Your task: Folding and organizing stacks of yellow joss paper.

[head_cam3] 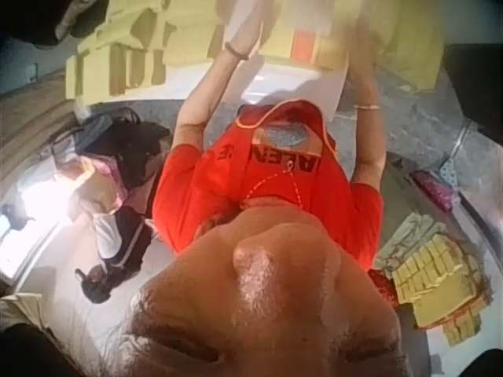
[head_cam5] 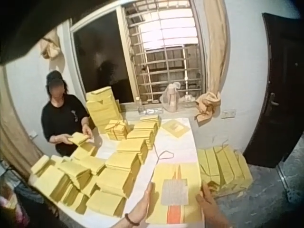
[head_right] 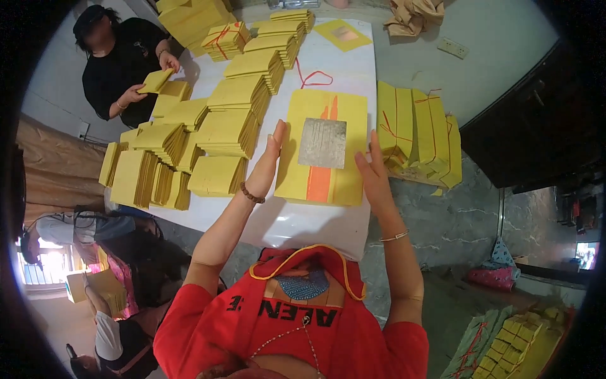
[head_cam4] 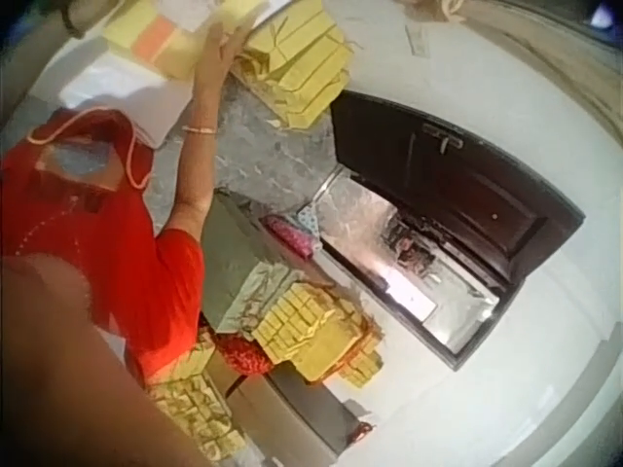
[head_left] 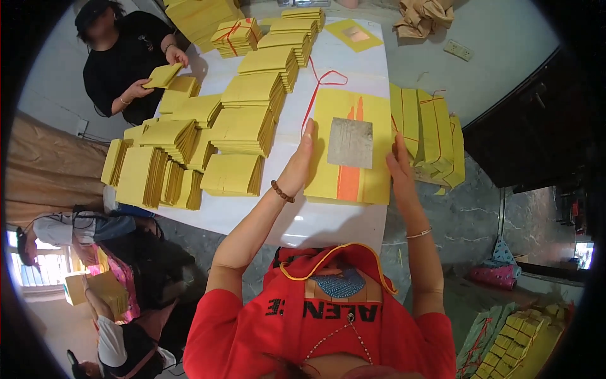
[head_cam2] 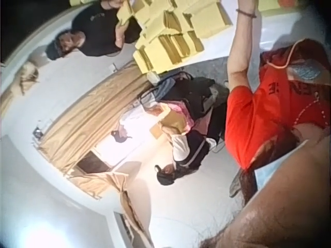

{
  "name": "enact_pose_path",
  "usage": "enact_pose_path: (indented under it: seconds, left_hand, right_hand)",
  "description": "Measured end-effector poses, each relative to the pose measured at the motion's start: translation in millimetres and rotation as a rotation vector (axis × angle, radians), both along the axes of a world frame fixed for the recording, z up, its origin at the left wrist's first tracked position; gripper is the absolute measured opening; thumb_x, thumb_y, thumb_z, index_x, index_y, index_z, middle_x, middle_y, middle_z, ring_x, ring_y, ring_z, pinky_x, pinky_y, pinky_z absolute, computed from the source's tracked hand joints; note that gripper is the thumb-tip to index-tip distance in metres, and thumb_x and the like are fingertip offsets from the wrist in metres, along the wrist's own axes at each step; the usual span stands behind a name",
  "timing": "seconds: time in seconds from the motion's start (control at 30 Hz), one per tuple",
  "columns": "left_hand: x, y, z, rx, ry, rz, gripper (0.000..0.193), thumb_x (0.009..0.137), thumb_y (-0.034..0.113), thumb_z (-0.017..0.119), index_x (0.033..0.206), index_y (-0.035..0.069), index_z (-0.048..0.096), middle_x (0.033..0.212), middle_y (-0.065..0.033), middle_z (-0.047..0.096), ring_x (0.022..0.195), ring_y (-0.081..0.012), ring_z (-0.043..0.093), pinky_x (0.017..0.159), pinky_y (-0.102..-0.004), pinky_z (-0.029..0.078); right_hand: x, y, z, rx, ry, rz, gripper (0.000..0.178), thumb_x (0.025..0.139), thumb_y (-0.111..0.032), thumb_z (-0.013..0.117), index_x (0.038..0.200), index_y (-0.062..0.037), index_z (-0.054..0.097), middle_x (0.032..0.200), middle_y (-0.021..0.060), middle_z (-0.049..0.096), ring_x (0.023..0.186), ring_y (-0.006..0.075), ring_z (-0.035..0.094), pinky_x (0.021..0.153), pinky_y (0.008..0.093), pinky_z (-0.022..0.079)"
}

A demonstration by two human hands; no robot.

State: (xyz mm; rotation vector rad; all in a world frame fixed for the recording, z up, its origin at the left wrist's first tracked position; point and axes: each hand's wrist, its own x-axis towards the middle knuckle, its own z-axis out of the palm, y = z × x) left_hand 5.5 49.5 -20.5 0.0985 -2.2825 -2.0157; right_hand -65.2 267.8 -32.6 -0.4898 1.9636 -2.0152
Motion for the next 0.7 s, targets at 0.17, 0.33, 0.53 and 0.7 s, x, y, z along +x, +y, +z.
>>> enact_pose_path:
  seconds: [0.17,0.33,0.53,0.7]
  left_hand:
    - [-15,0,-4,0.149,-0.030,0.131,0.078,0.091,0.059,0.014,0.142,0.001,-0.001,0.149,-0.0157,0.003,0.138,-0.0236,0.004,0.111,-0.0340,0.006]
    - [-38,-16,-27,0.406,-0.061,0.118,0.080,0.090,0.062,0.015,0.142,0.002,0.004,0.148,-0.0169,0.008,0.138,-0.0246,0.010,0.110,-0.0357,0.011]
    - [-96,-40,-25,0.231,-0.027,0.202,0.080,0.088,0.065,0.017,0.142,0.005,0.017,0.147,-0.0172,0.015,0.136,-0.0271,0.014,0.109,-0.0412,0.013]
    - [-140,-45,-50,0.625,-0.063,0.192,0.077,0.089,0.063,0.021,0.132,0.002,0.038,0.122,-0.0117,0.049,0.108,-0.0188,0.046,0.094,-0.0342,0.036]
  right_hand:
    - [-6,-10,-7,-0.004,-0.150,0.012,0.059,0.097,-0.027,0.036,0.143,-0.0043,0.008,0.149,0.0099,0.011,0.137,0.0180,0.010,0.108,0.0302,0.014]
    - [-25,-13,-5,-0.299,-0.330,-0.036,0.065,0.096,-0.037,0.034,0.144,-0.0075,0.002,0.149,0.0091,0.013,0.136,0.0180,0.012,0.107,0.0302,0.016]
    - [-82,-25,4,0.039,-0.193,-0.135,0.063,0.095,-0.043,0.035,0.144,-0.0090,0.013,0.141,0.0099,0.032,0.128,0.0179,0.032,0.102,0.0295,0.027]
    - [-138,-39,-19,-0.125,-0.146,-0.022,0.050,0.096,-0.041,0.034,0.133,-0.0069,0.037,0.120,0.0088,0.050,0.110,0.0164,0.047,0.094,0.0277,0.036]
